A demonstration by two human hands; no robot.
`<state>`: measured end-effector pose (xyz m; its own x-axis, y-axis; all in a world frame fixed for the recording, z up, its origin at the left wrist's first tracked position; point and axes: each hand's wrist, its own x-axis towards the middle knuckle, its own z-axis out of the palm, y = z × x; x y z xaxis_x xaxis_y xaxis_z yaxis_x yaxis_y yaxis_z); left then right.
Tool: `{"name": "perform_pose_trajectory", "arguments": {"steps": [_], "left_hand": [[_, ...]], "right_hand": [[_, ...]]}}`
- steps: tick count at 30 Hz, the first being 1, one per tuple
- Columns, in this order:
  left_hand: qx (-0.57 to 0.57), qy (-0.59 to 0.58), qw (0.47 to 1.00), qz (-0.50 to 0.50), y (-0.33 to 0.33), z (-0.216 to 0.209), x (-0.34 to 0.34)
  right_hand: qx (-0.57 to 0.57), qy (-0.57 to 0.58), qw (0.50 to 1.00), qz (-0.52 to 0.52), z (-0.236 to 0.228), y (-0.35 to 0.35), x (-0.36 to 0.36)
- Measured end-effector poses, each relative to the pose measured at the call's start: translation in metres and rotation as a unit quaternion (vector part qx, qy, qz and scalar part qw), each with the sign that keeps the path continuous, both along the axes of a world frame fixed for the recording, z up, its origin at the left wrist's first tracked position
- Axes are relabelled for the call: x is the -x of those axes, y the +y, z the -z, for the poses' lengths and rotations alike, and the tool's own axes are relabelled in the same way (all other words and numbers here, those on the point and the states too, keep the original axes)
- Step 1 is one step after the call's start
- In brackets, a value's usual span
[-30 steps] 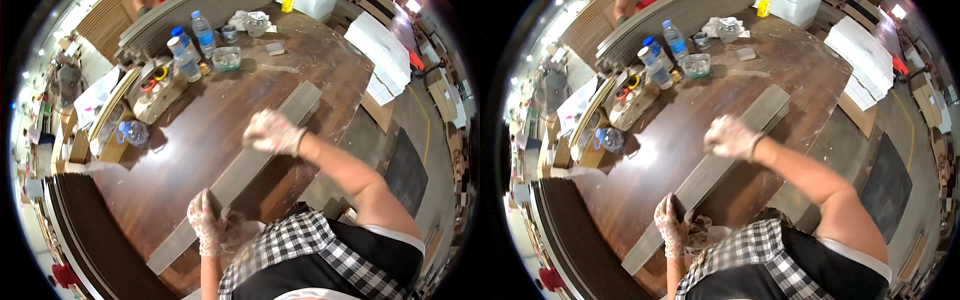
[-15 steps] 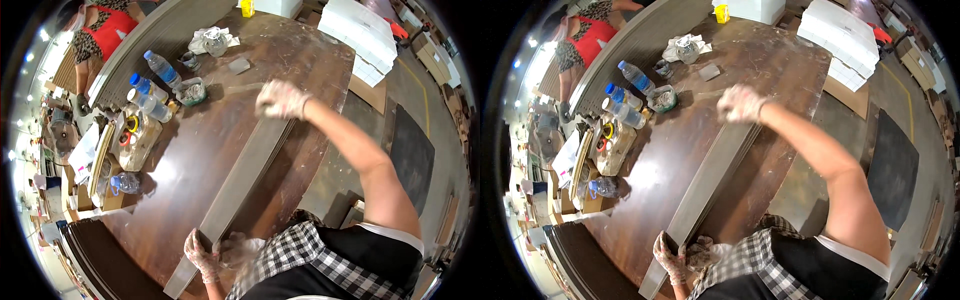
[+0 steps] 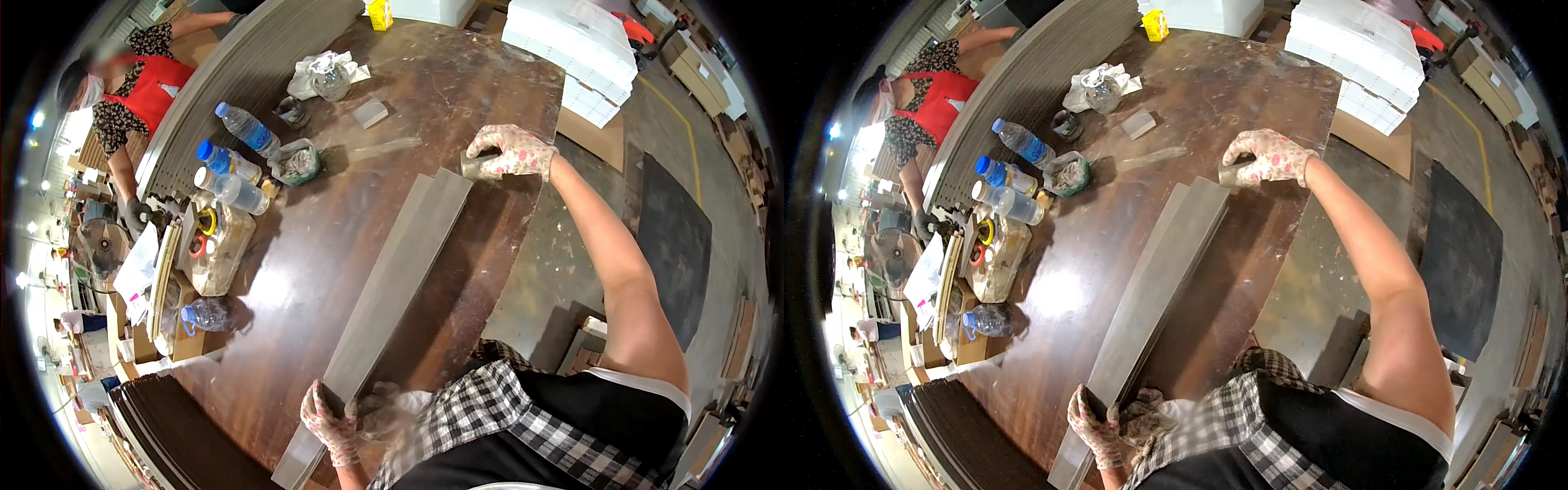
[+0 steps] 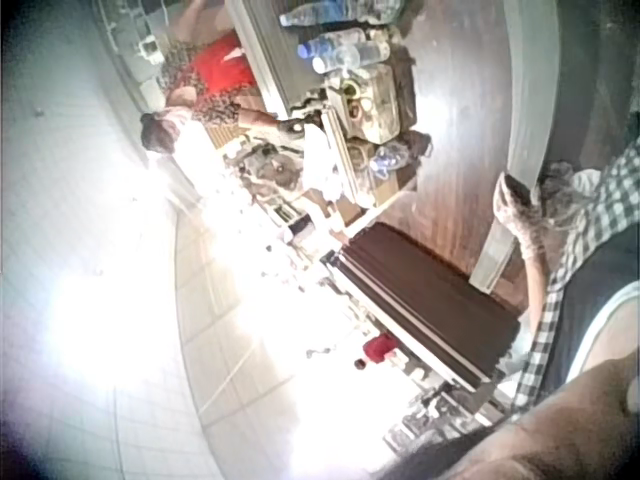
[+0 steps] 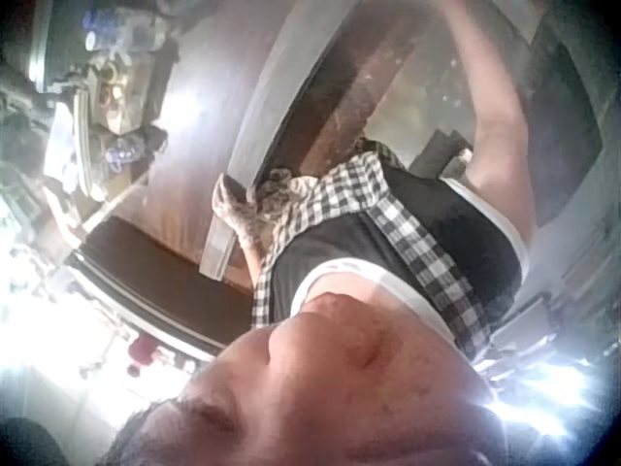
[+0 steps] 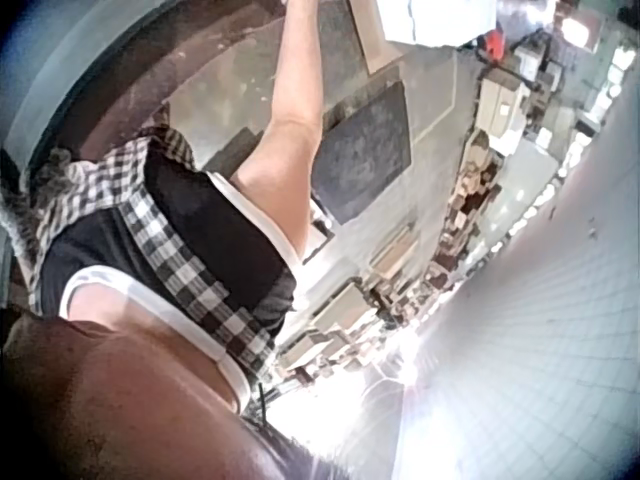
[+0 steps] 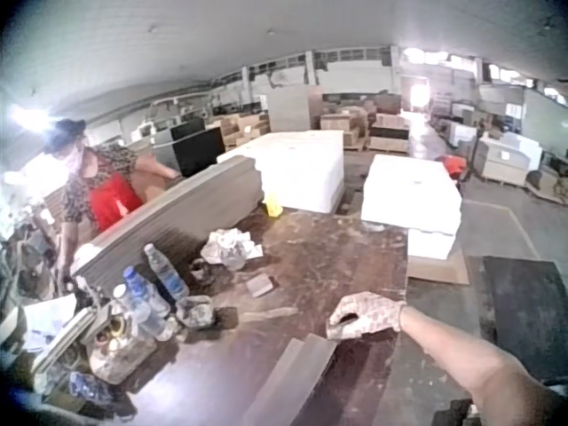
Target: The person sands long wooden planks using a small sanding block, then wipes the surfaces with a white cloth, handling several planks individually on a wooden table.
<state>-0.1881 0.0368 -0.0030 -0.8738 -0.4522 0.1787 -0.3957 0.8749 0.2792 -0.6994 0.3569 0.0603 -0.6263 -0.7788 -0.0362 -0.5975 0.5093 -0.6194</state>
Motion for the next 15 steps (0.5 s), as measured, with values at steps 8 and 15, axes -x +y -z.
{"name": "perform_pose_trajectory", "arguments": {"steps": [8, 15], "left_hand": [[0.020, 0.020, 1.000, 0.002, -0.001, 0.006, 0.004], [0.029, 0.028, 0.999, 0.001, 0.000, 0.005, 0.007]], "right_hand": [[0.046, 0.054, 0.995, 0.066, 0.017, -0.003, -0.038], [0.175, 0.126, 0.953, 0.215, 0.037, -0.010, -0.070]]}}
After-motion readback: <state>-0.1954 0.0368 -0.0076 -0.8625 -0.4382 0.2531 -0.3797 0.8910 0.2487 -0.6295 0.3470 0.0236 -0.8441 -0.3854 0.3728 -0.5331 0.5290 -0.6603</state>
